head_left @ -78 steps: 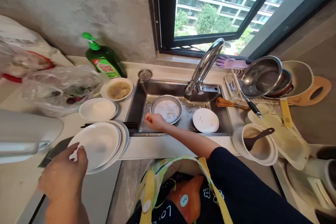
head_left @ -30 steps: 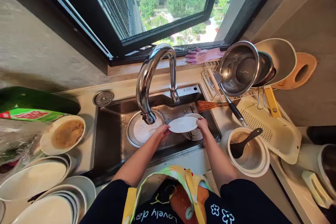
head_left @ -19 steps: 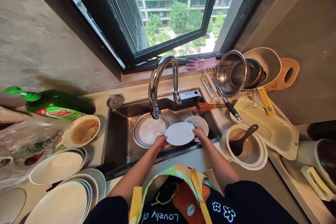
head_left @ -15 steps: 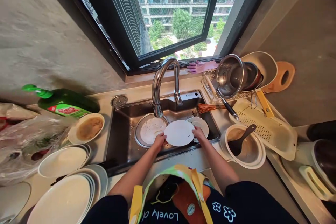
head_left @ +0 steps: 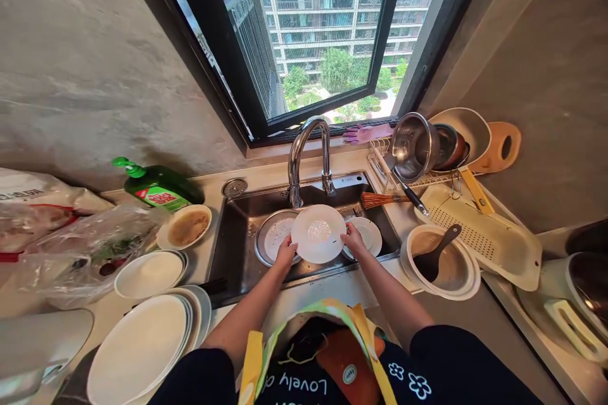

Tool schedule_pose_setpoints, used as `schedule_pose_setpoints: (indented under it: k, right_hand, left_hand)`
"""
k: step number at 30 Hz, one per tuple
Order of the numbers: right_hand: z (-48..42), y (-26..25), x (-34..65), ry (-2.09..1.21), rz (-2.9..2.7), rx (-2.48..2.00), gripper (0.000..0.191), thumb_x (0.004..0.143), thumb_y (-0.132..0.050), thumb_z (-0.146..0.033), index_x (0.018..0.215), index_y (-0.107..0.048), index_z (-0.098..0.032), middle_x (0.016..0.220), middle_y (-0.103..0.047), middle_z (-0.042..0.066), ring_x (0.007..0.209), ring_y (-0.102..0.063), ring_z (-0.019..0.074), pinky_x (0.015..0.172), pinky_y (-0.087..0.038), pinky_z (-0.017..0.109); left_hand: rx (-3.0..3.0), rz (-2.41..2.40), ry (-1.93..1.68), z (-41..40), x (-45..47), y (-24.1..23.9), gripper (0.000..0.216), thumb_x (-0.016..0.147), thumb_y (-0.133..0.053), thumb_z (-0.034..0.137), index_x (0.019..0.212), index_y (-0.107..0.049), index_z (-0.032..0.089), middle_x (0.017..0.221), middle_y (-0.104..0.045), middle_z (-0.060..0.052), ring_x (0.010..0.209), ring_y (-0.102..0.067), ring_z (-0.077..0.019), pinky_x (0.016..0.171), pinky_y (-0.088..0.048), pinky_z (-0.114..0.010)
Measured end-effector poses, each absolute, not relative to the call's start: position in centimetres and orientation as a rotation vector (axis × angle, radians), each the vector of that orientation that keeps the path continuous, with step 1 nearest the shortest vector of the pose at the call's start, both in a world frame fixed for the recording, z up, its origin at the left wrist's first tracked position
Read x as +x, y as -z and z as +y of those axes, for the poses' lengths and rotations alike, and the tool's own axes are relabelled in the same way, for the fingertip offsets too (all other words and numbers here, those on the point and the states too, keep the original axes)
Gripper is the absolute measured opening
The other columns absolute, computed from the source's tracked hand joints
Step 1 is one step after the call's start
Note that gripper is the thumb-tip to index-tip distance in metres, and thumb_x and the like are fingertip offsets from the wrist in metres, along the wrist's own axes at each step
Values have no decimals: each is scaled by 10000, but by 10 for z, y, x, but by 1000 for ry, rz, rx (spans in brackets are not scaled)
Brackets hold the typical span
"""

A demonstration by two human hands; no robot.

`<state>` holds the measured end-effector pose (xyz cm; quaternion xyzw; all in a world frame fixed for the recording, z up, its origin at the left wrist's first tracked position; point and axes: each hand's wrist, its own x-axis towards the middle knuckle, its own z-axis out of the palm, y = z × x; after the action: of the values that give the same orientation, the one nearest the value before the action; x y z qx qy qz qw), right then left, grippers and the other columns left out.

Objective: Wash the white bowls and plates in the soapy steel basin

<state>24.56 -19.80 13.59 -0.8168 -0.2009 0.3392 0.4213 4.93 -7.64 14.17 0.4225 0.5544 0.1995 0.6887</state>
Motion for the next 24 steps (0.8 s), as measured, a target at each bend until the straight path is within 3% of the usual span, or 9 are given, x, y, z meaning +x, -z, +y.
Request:
schedule_pose_setpoints:
  k: [5, 11, 16, 24]
  right_hand:
    - [-197, -146, 249, -833, -532, -1924, 403, 672, -502, -178, 1071, -521, -223, 900, -666, -5, 786, -618, 150, 690, -487, 243]
    - [-198, -151, 257, -720, -593, -1776, 337, 737, -448, -186, 1067, -518, -188, 1001, -665, 42, 873, -629, 147, 744, -488, 221]
    - [-182, -153, 256, -721, -601, -1701, 358, 750, -456, -186, 1098, -541, -174, 1092, -652, 64, 956, -619, 160, 827, -483, 258]
    - [-142, -145, 233, -837, -809, -1855, 444, 670, -588, -135, 1109, -575, -198, 1061, -658, 27, 959, -600, 183, 881, -453, 319]
  left_hand:
    - [935, 1201, -445, -74, 48, -150, 404, 706, -531, 75, 1078, -571, 227, 1149, -624, -21, 842, -609, -103, 678, -476, -193]
    - [949, 1131, -349, -74, 51, -161, 233, 727, -635, 161, 954, -587, 180, 928, -670, -37, 733, -623, -117, 668, -504, -237]
    - [970, 1025, -222, -74, 43, -163, 324, 656, -738, 223, 938, -610, 129, 864, -686, -99, 728, -646, -199, 613, -525, -310]
    - [862, 959, -337, -72, 7, -149, 531, 646, -691, 159, 1158, -553, 136, 993, -685, -127, 859, -661, -234, 736, -537, -332]
